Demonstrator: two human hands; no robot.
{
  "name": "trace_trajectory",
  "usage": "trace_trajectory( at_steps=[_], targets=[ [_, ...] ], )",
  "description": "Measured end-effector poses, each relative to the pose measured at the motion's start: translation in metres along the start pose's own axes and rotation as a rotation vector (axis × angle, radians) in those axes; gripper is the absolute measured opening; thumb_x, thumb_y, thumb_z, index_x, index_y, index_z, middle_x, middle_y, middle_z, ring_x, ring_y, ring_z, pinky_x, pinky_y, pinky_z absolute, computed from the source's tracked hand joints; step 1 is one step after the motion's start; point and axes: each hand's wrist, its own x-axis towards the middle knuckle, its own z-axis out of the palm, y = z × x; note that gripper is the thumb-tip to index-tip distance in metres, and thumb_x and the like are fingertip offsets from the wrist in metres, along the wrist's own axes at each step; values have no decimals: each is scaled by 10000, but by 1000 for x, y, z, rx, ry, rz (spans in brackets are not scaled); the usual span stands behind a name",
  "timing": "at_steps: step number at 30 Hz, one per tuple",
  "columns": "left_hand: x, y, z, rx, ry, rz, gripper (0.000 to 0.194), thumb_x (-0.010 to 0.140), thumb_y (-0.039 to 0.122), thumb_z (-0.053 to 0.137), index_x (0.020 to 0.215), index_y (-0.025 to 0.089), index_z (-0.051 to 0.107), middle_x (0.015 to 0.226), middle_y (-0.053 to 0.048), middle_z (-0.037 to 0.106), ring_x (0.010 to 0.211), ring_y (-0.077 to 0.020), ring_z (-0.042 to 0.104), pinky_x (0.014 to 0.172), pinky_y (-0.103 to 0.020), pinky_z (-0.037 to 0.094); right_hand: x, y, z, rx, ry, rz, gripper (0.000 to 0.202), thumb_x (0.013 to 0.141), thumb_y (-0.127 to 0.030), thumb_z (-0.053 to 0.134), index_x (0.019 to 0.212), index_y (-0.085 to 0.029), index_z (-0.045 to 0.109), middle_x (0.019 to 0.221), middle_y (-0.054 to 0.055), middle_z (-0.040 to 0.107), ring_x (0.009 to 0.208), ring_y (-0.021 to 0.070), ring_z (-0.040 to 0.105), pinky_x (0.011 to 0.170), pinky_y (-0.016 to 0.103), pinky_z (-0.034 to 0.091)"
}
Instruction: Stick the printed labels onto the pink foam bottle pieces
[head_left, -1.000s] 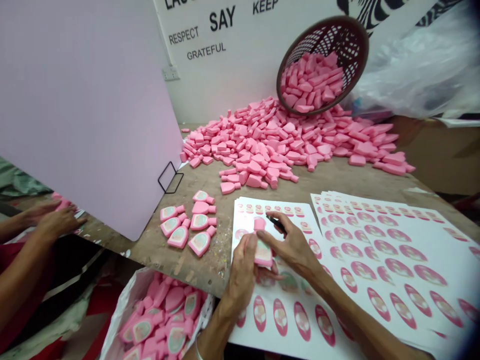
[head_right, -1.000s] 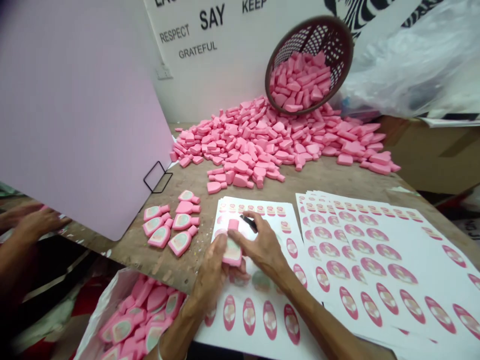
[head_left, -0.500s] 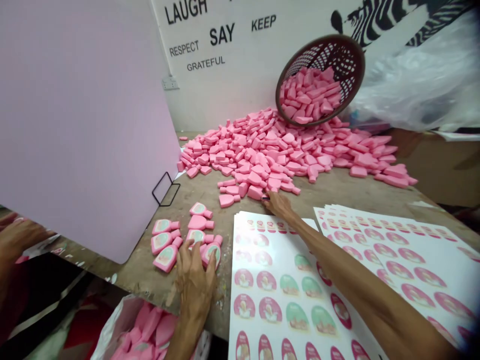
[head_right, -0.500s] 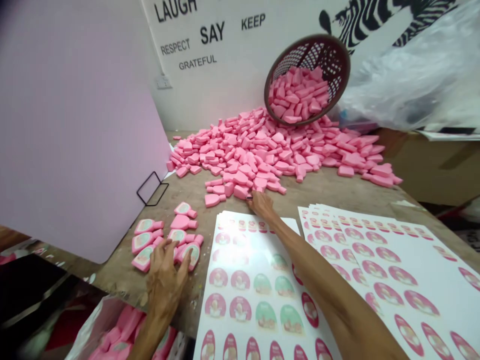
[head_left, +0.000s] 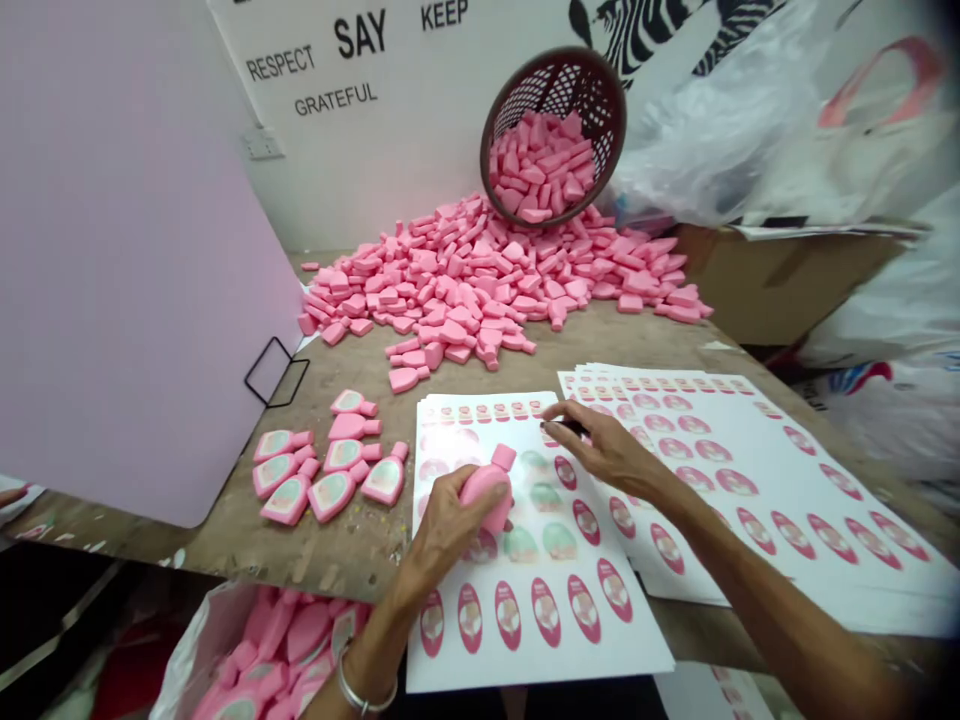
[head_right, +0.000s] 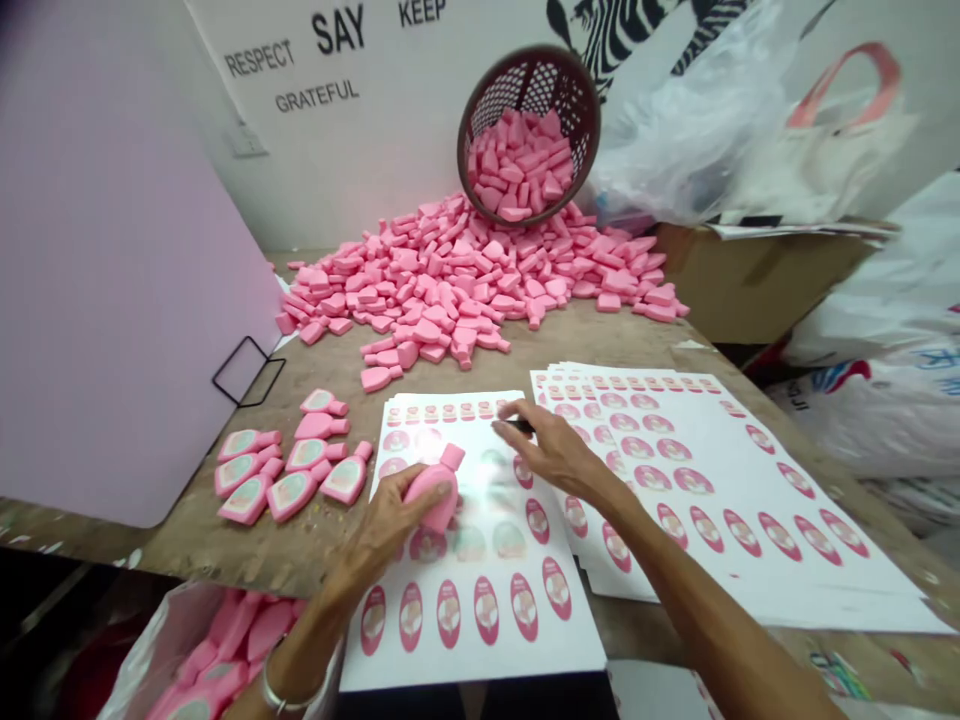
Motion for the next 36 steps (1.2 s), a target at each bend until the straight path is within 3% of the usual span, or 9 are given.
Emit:
trace_trajectory(
  at_steps=[2,5,9,15,23,30,36],
  targets=[
    [6,-8,11,-128,52,-54,376,740,481,681,870,136,609,755,-45,650,602,-178,660,518,-247,501,-7,25,13,-147,155,83,327,902,-463,436,963,-195,612,809,50,662,725,187,575,677,319,430],
    [19,-10,25,-183,119,-63,398,697,474,728,831,126,591,720,-24,604,552,-145,633,504,-241,522,-18,45,32,-317,222,51,259,909,-404,450,887,-192,597,803,57,656,766,205,560,725,335,400],
    [34,-8,40,-222,102,-82,434,709,484,719,895,118,580,739,-34,589,587,-155,643,522,-263,553,-24,48,45,-493,266,-54,213,916,-331,462,868,-176,601,845,68,669,797,213,549,761,340,358],
    [42,-13,49,-226,56,-79,481,773,533,642,1006,127,533,856,-82,623,731,-233,714,610,-298,579,-25,50,48,-560,276,-76,215,924,-315,449,836,-184,595,799,63,658,790,207,546,744,321,344],
    [45,-21,49,-229,53,-47,484,768,571,629,981,150,525,837,-55,617,701,-215,712,602,-297,579,-26,48,51,-409,274,47,168,849,-344,520,786,-207,595,741,40,646,730,192,561,663,290,371],
    [43,-16,47,-210,37,-67,472,779,561,619,989,151,520,864,-58,604,691,-196,702,611,-293,576,-14,29,43,-422,268,194,189,769,-409,583,755,-222,603,691,35,634,667,190,560,586,280,337],
    [43,-17,45,-252,20,-51,497,770,583,618,1006,155,526,874,-59,620,679,-184,698,584,-266,565,5,39,31,144,24,375,345,680,-516,648,581,-202,547,531,-14,590,503,129,508,504,252,347]
  ],
)
